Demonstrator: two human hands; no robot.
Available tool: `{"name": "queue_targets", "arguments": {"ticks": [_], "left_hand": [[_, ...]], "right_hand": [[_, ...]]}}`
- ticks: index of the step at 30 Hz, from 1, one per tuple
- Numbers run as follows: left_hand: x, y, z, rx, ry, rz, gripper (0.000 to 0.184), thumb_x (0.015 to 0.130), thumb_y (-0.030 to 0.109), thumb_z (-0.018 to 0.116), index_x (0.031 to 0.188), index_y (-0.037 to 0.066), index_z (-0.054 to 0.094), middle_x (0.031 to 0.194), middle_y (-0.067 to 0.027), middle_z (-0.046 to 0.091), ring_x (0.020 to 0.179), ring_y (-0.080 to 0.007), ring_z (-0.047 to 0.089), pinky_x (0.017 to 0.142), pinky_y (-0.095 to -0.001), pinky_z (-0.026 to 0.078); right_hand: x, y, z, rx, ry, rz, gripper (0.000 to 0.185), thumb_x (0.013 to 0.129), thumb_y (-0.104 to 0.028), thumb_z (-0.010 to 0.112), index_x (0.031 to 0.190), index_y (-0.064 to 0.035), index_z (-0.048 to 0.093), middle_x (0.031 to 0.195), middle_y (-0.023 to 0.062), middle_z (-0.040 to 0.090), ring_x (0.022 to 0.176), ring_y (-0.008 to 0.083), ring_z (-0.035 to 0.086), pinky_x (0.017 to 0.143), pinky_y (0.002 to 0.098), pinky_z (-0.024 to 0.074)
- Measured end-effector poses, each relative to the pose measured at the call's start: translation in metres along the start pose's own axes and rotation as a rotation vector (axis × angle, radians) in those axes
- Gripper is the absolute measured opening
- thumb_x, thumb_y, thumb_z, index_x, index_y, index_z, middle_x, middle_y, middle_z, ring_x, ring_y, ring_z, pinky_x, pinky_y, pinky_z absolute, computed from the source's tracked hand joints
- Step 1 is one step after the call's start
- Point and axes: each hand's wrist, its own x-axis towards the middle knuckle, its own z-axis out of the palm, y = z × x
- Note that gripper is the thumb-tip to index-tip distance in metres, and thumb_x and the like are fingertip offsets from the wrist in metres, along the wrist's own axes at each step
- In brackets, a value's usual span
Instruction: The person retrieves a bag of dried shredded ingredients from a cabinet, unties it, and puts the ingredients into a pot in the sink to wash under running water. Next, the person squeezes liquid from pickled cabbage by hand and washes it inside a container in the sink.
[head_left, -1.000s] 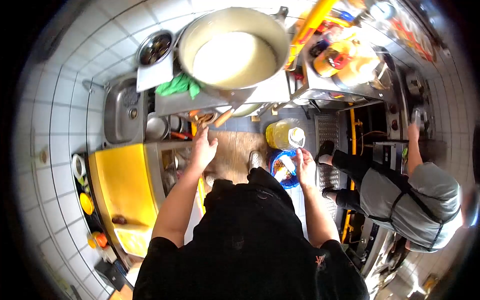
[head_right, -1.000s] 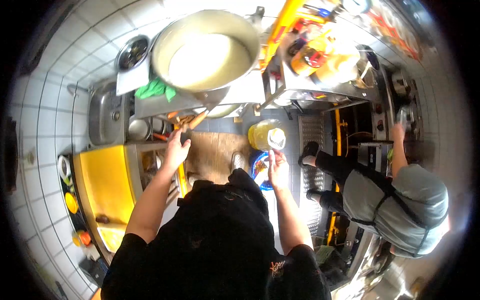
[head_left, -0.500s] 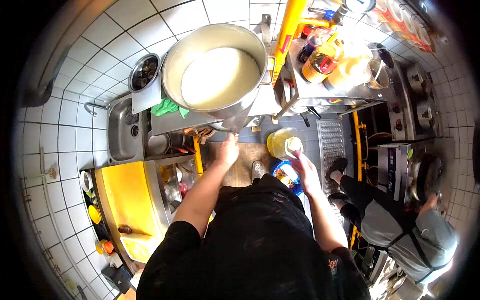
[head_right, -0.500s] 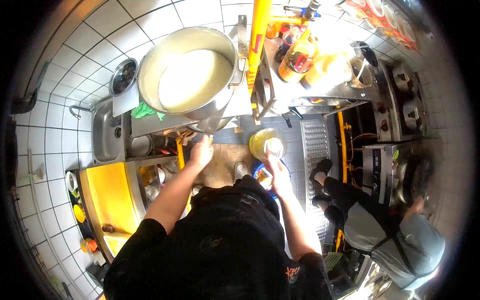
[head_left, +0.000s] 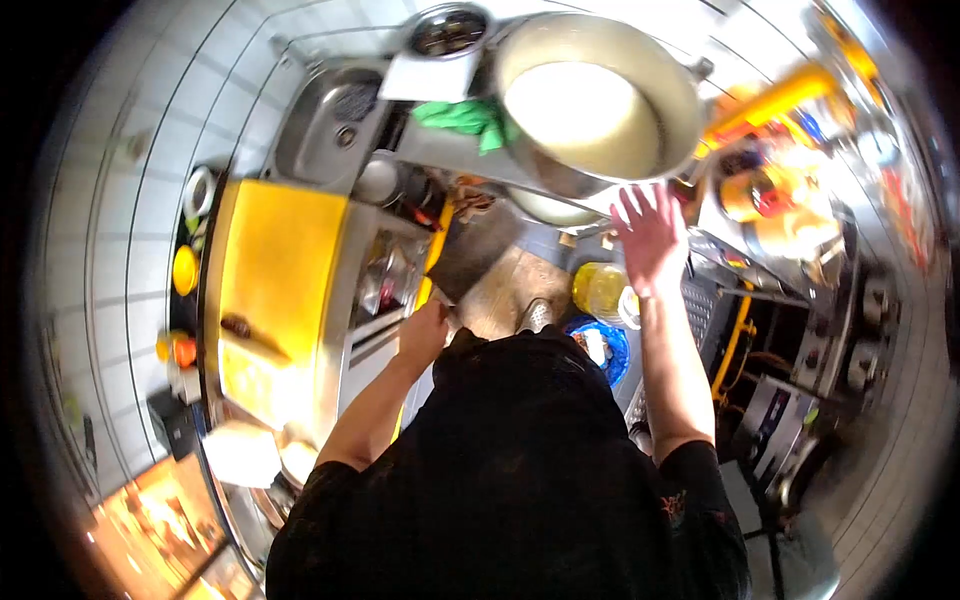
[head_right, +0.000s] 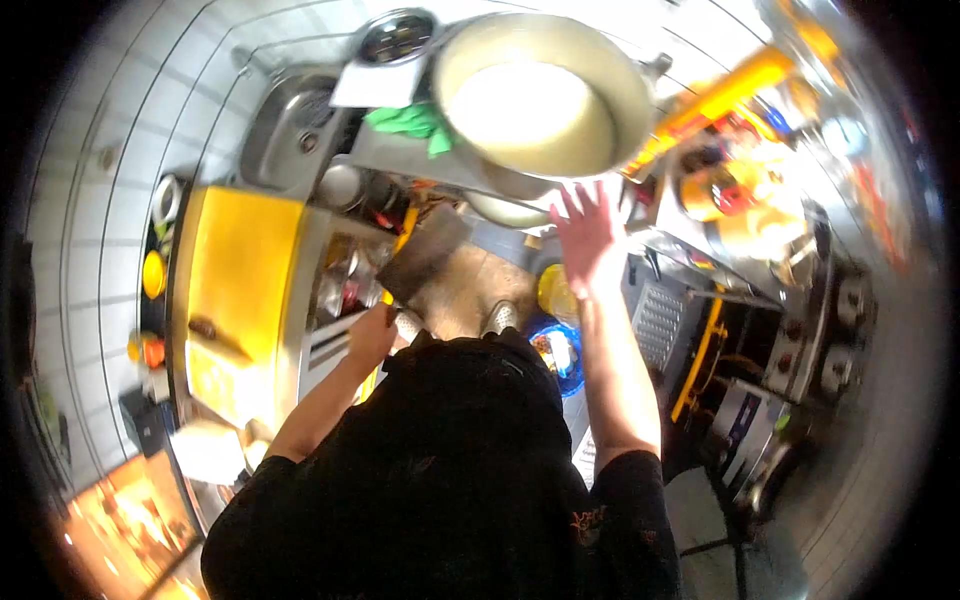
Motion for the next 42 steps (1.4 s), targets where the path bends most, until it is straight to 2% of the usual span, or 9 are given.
{"name": "queue_targets", "arguments": {"ticks": [5,10,14,19,25,31,34,35,42], "left_hand": [[-0.066,-0.121,-0.047,-0.013,0.464,-0.207,0.028,0.091,0.023,0.066,0.108,0.003,0.058,0.101,-0.0227,0.067,0.099,-0.0433,0.064,0.082,-0.0543,0.05],[-0.067,-0.18,-0.096,0.057,0.564,-0.472,0.035,0.092,0.024,0.066,0.115,0.0,0.054,0.104,-0.0254,0.063,0.097,-0.0445,0.06,0.087,-0.0539,0.048],[-0.05,-0.207,-0.106,0.207,0.456,-0.469,0.039,0.089,0.025,0.068,0.116,0.0,0.054,0.109,-0.0215,0.062,0.106,-0.0402,0.059,0.091,-0.0514,0.048],[-0.047,-0.23,-0.102,0.242,0.363,-0.458,0.048,0.092,0.028,0.062,0.129,0.0,0.051,0.116,-0.0185,0.06,0.109,-0.0354,0.059,0.089,-0.0513,0.05],[-0.051,-0.239,-0.105,0.171,0.324,-0.449,0.047,0.092,0.027,0.062,0.13,0.002,0.052,0.116,-0.0168,0.059,0.11,-0.0347,0.058,0.09,-0.0519,0.048],[-0.043,-0.235,-0.119,0.017,0.317,-0.534,0.043,0.088,0.027,0.064,0.123,0.005,0.055,0.112,-0.0199,0.061,0.108,-0.0402,0.058,0.09,-0.0516,0.048],[-0.04,-0.237,-0.125,0.0,0.3,-0.582,0.035,0.089,0.028,0.065,0.115,0.005,0.059,0.108,-0.0175,0.061,0.104,-0.0353,0.06,0.084,-0.0509,0.05],[-0.042,-0.247,-0.103,-0.053,0.434,-0.56,0.03,0.088,0.029,0.066,0.107,0.006,0.06,0.106,-0.0176,0.062,0.101,-0.0363,0.061,0.083,-0.051,0.051],[-0.026,-0.216,-0.132,-0.291,0.637,-0.819,0.041,0.085,0.028,0.073,0.116,0.004,0.058,0.111,-0.0161,0.061,0.105,-0.0365,0.061,0.086,-0.0473,0.055]], "right_hand": [[-0.01,0.061,-0.034,-0.073,0.163,0.164,0.076,0.102,-0.043,0.054,0.158,-0.0052,0.019,0.158,0.0244,0.028,0.141,0.0413,0.041,0.117,0.0528,0.037],[-0.015,0.167,-0.026,-0.332,0.267,0.292,0.037,0.098,-0.021,0.058,0.124,0.0047,0.058,0.127,0.0184,0.062,0.113,0.0345,0.065,0.098,0.0435,0.0537],[-0.039,0.235,0.052,-0.476,0.071,0.376,0.031,0.101,-0.026,0.061,0.114,0.0026,0.062,0.119,0.0188,0.067,0.109,0.0309,0.066,0.093,0.042,0.0538],[-0.047,0.279,0.112,-0.484,-0.075,0.368,0.047,0.105,-0.044,0.054,0.086,-0.002,0.063,0.115,0.0183,0.069,0.102,0.0276,0.066,0.091,0.0422,0.0533],[-0.034,0.3,0.17,-0.705,-0.186,0.42,0.051,0.106,-0.041,0.051,0.126,0.0051,0.06,0.12,0.0166,0.068,0.109,0.0251,0.066,0.096,0.0373,0.0518],[0.035,0.342,0.254,-0.899,-0.408,0.345,0.04,0.102,-0.029,0.06,0.126,0.0029,0.065,0.117,0.0112,0.07,0.105,0.017,0.066,0.093,0.0303,0.0514],[0.066,0.372,0.296,-1.103,-0.601,0.256,0.039,0.1,-0.024,0.064,0.128,0.002,0.064,0.118,0.0115,0.07,0.107,0.0179,0.065,0.094,0.0311,0.0506],[0.074,0.384,0.311,-1.168,-0.694,0.22,0.039,0.099,-0.023,0.065,0.129,0.0017,0.063,0.118,0.0117,0.069,0.108,0.0189,0.065,0.095,0.0316,0.0503],[0.081,0.451,0.374,-1.324,-1.272,0.045,0.035,0.096,-0.021,0.071,0.119,0.0045,0.064,0.116,0.016,0.068,0.098,0.0222,0.069,0.086,0.0322,0.0542]]}}
